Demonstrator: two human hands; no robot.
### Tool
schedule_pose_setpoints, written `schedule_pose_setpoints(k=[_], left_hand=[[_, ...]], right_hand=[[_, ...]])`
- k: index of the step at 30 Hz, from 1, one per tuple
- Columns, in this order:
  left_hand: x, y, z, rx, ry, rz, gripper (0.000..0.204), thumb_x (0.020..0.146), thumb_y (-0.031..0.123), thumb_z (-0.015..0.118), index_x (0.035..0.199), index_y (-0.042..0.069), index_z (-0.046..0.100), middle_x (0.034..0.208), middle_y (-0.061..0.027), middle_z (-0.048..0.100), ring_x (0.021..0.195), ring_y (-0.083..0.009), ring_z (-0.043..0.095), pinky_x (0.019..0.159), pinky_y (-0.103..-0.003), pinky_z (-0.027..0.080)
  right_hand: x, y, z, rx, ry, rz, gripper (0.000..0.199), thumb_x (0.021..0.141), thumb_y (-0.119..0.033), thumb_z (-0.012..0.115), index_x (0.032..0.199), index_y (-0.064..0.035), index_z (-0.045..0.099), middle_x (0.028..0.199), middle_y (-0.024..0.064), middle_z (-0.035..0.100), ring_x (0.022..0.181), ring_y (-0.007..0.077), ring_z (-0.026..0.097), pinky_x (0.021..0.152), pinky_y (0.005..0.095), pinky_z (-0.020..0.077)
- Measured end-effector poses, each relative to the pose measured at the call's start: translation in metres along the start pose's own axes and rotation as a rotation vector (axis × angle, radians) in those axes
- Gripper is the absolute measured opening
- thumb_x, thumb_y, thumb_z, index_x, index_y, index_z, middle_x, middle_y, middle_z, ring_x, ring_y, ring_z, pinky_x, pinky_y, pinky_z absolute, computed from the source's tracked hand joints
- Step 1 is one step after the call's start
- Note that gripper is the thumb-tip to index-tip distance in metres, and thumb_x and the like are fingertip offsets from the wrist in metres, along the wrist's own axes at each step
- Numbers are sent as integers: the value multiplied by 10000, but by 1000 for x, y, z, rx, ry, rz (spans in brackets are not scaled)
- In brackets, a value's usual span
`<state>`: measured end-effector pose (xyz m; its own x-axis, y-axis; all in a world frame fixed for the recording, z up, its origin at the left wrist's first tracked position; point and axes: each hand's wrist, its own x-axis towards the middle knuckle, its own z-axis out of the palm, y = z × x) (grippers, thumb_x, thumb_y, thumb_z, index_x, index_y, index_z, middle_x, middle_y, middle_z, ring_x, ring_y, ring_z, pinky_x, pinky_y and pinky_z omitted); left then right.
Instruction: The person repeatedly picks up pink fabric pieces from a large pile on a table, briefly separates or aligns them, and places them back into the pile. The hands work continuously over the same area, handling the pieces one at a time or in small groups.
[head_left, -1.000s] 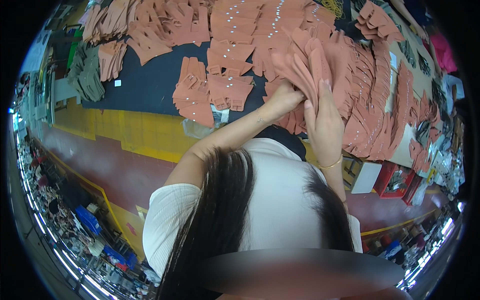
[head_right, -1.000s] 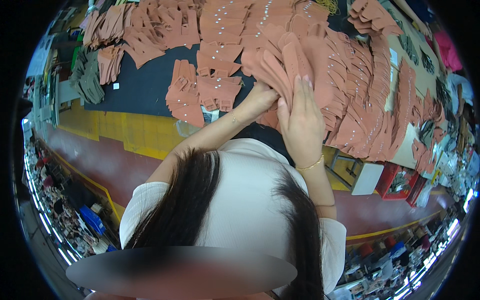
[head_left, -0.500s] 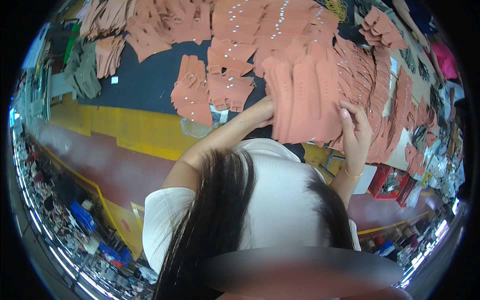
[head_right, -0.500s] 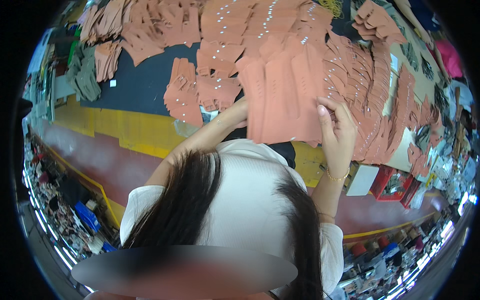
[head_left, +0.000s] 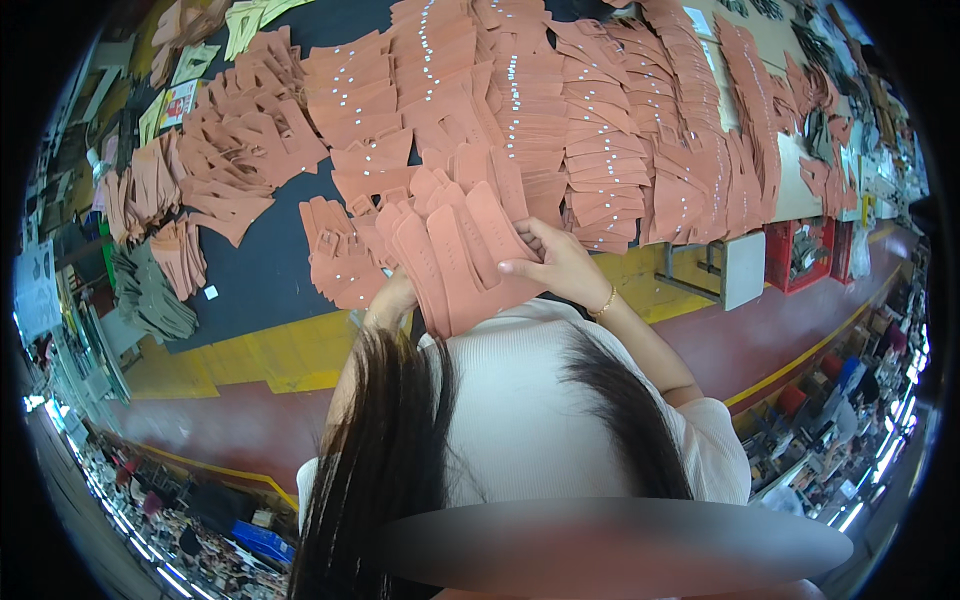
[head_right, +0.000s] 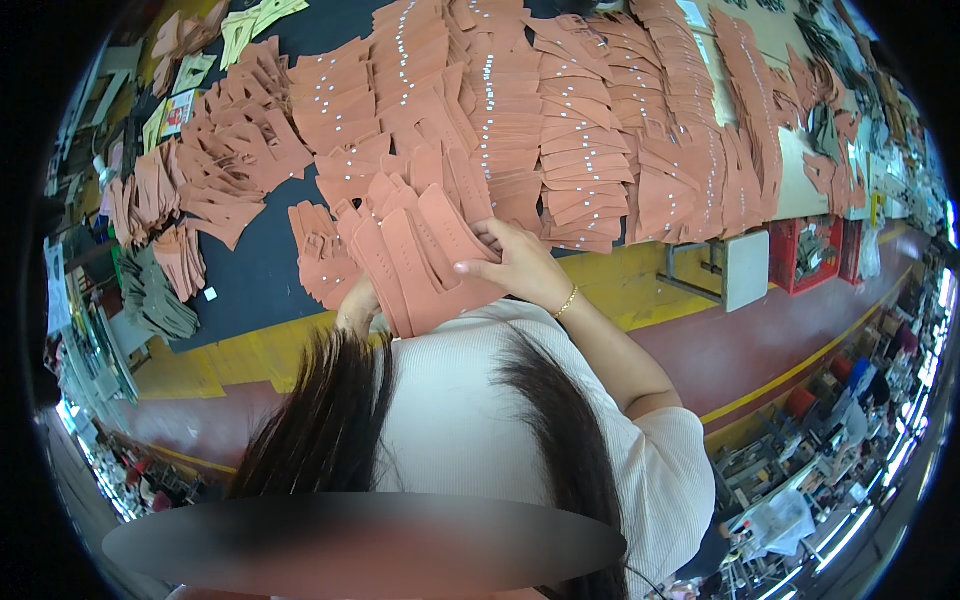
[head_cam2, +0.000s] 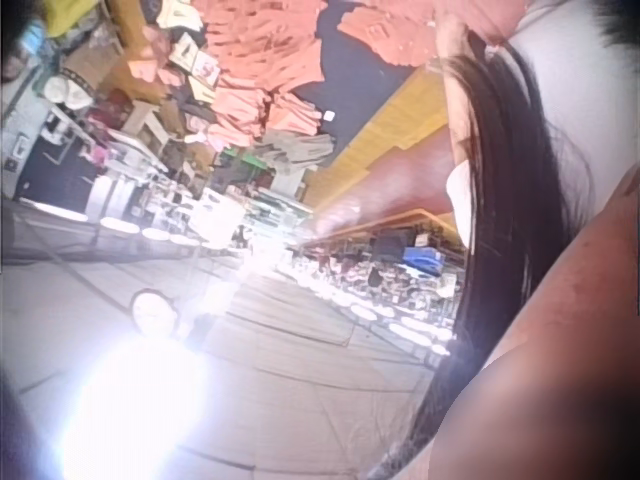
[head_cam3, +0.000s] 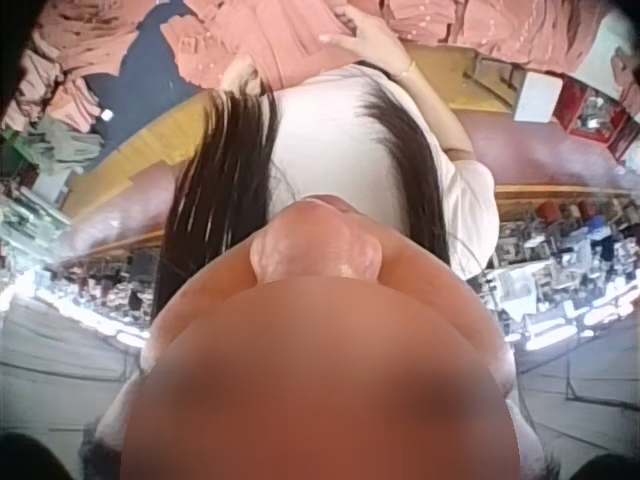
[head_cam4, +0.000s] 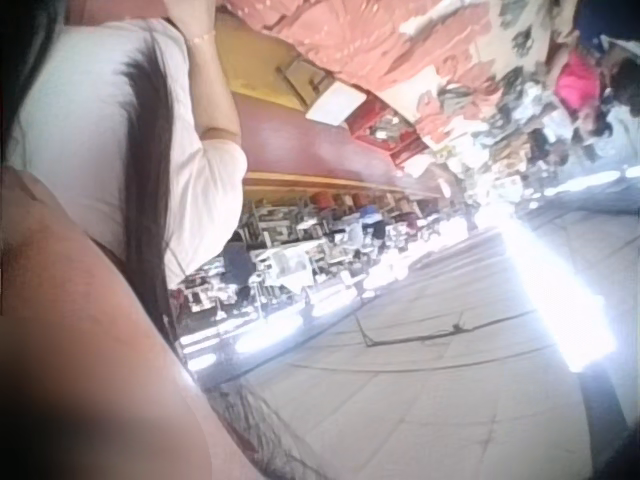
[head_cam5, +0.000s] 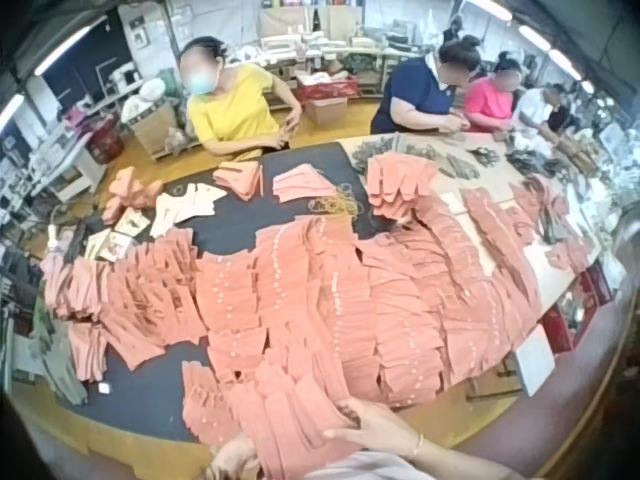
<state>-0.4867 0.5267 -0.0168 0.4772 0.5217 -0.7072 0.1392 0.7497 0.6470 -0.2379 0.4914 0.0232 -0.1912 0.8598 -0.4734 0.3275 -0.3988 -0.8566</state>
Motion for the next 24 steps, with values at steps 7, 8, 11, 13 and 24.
schedule_pose_setpoints(k=[7, 8, 11, 13, 24], left_hand=[[-2, 9, 6, 97, -2, 49, 449, 840, 121, 630, 1237, -28, 482, 1174, -113, 575, 998, -177, 598, 834, -318, 506], [-3, 9, 7, 103, -2, 57, 450, 840, 119, 629, 1238, -28, 480, 1173, -113, 575, 999, -177, 598, 835, -318, 506], [-5, 11, 12, 134, -2, 82, 454, 839, 116, 628, 1241, -28, 476, 1173, -114, 575, 1001, -177, 598, 837, -319, 505], [-7, 12, 16, 147, -8, 97, 456, 838, 114, 627, 1243, -28, 473, 1172, -114, 576, 1002, -177, 597, 838, -320, 505], [-16, 0, 20, 54, 34, 129, 469, 835, 102, 623, 1255, -27, 458, 1168, -115, 577, 1009, -178, 596, 846, -322, 502]], right_hand=[[0, -6, -6, -60, -66, 14, 652, 672, -427, 779, 1092, 18, 554, 973, 197, 628, 933, 273, 613, 806, 366, 473], [-1, -6, -6, -44, -86, 33, 656, 667, -429, 782, 1088, 19, 554, 975, 198, 627, 931, 278, 613, 810, 364, 471], [0, -2, -5, -117, -107, 14, 685, 665, -426, 785, 1122, 27, 552, 986, 194, 626, 965, 287, 607, 843, 349, 461], [2, 0, -2, -43, -159, -79, 709, 666, -424, 784, 1155, 30, 545, 995, 200, 623, 990, 290, 603, 866, 346, 454], [5, -5, -8, -109, -343, -87, 587, 719, -364, 749, 1139, 7, 574, 1042, 174, 644, 978, 312, 611, 889, 369, 448]])
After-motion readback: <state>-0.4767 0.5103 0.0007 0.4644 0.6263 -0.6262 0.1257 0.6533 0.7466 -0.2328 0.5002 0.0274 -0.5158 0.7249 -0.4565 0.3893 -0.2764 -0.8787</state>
